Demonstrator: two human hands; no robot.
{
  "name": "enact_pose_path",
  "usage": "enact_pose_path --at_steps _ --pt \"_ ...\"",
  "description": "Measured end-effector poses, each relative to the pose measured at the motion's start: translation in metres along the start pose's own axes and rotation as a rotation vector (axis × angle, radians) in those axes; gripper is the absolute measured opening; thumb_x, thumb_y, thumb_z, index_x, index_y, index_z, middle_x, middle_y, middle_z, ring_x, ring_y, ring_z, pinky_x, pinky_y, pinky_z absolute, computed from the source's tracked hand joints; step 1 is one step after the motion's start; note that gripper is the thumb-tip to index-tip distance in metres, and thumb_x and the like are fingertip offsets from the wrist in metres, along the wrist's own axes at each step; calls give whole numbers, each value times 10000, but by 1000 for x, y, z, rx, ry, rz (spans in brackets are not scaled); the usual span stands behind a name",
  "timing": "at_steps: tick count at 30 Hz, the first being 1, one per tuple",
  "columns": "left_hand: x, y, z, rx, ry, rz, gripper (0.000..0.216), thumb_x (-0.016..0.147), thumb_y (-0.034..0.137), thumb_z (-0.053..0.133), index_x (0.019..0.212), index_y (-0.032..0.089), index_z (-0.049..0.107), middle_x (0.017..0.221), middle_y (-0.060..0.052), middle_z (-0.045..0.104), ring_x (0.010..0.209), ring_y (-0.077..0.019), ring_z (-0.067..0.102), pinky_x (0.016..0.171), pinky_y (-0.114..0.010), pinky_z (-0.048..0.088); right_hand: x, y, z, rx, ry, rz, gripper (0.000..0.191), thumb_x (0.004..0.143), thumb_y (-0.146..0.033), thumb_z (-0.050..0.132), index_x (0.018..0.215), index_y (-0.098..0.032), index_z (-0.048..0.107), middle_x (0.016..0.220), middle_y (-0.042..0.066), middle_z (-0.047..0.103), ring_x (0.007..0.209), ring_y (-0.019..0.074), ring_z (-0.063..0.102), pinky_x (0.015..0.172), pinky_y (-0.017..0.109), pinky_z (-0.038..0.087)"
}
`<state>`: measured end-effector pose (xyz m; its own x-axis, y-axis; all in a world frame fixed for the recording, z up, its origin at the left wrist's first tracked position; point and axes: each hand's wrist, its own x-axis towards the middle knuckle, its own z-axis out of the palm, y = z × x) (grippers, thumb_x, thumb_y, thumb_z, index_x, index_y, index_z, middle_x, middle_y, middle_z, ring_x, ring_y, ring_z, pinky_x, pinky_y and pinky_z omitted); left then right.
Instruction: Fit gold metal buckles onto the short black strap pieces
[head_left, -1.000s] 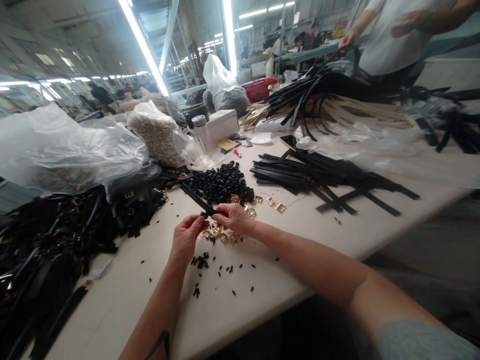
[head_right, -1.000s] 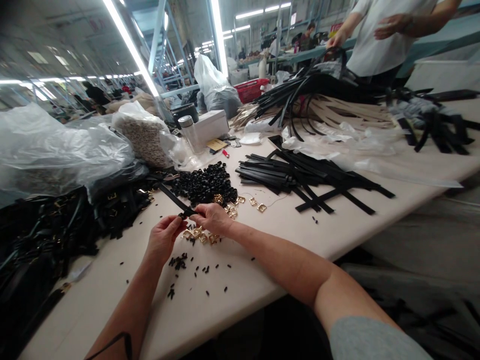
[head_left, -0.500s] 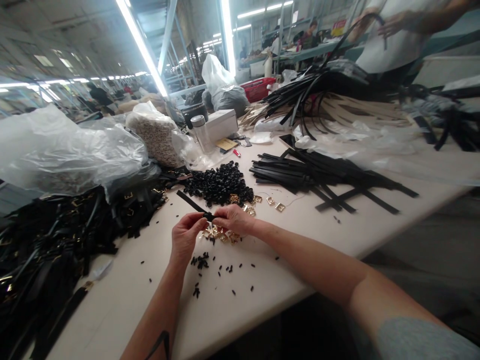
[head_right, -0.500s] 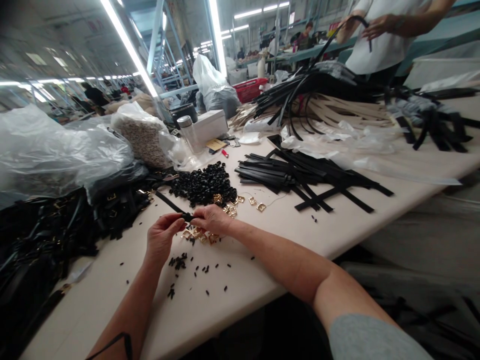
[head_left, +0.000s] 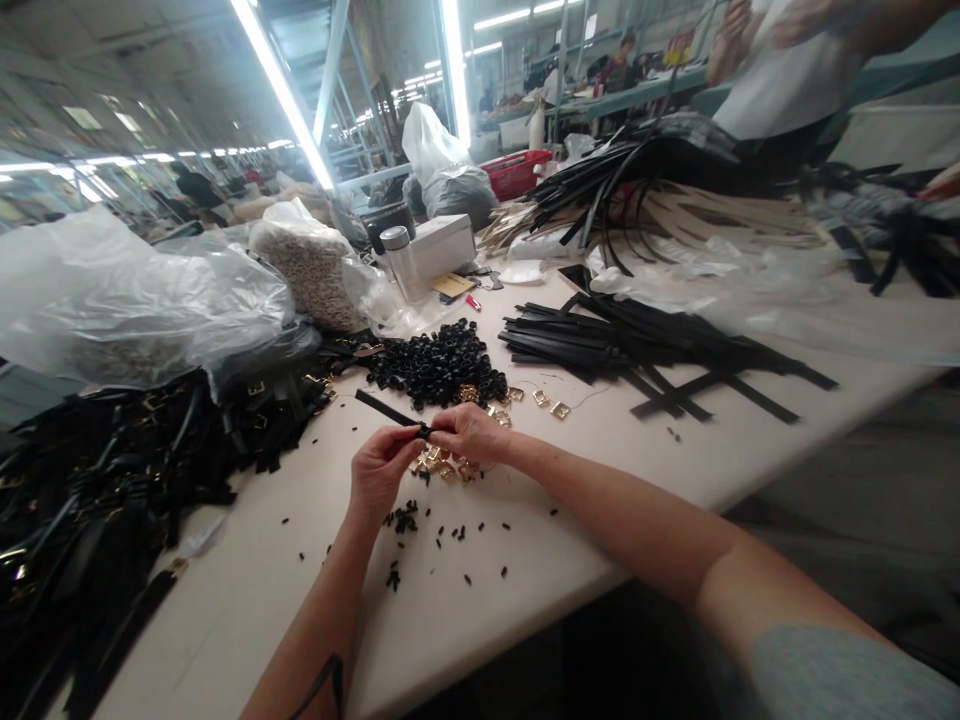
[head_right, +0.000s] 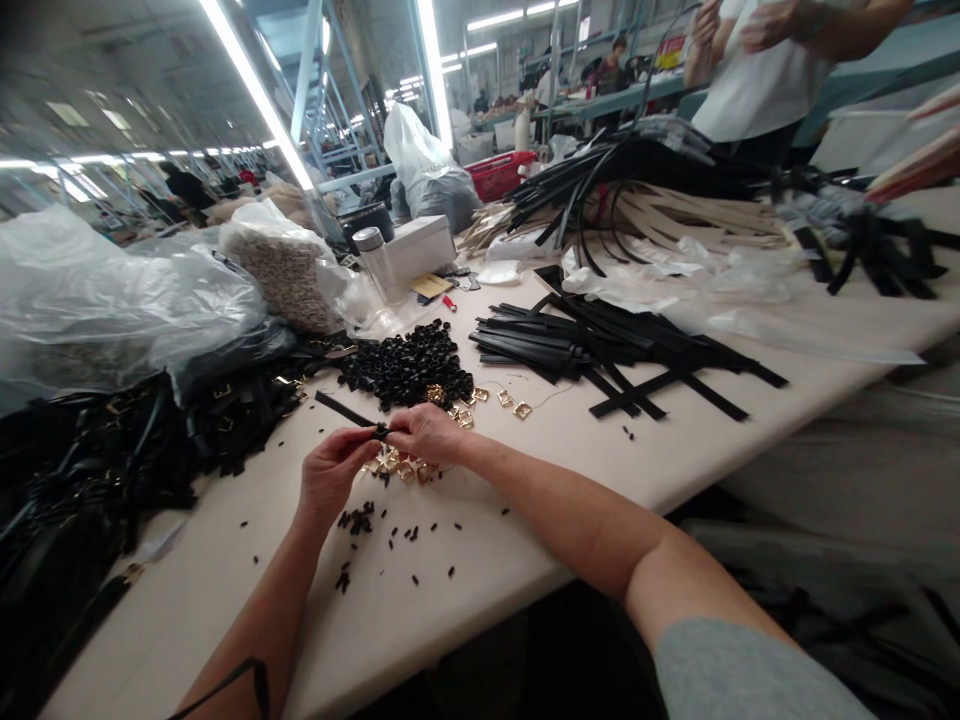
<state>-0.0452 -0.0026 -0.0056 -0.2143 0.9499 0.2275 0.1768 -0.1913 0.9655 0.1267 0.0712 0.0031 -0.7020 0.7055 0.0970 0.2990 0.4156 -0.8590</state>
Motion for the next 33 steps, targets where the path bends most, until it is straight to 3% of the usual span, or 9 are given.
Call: enact_pose_path --at_steps 6,10,18,22,28,33 --pt "1 9 -2 -64 -6 -159 271 689 340 764 873 145 725 799 -60 714 645 -156 643 634 -285 545 1 2 -2 0 -31 -61 199 871 -287 563 799 -136 672 622 -12 646 502 65 560 502 159 369" --pt "3 12 -3 -36 -19 -188 230 668 311 763 811 137 717 719 -44 695 593 -141 618 595 -266 525 -1 0 -3 -37 -54 -107 199 876 -284 566 795 -140 677 608 -12 642 499 64 543 505 163 352" --pt "-1 11 4 32 13 -91 228 713 314 732 876 156 714 758 -44 699 642 -149 628 623 -261 516 -1 -8 -3 -72 21 28 174 852 -223 573 743 -134 674 596 -13 623 512 58 492 516 180 301" --pt "-1 8 4 37 14 -53 254 689 318 767 879 160 711 823 -54 705 714 -158 636 676 -264 514 -1 -8 -3 -102 50 16 181 846 -226 587 712 -134 667 588 -15 611 521 60 479 529 191 289" --pt "2 1 -1 77 8 -88 239 702 333 755 860 157 719 775 -47 696 664 -148 616 643 -254 501 1 -2 1 -81 -44 11 138 845 -208 584 766 -139 673 584 -30 600 521 57 476 526 178 299" --pt "2 -2 -1 207 -7 20 187 708 321 741 835 185 728 788 -43 678 667 -148 602 607 -237 487 2 4 5 -81 -21 -17 92 813 -175 597 760 -135 661 603 -34 591 547 61 482 532 175 311"
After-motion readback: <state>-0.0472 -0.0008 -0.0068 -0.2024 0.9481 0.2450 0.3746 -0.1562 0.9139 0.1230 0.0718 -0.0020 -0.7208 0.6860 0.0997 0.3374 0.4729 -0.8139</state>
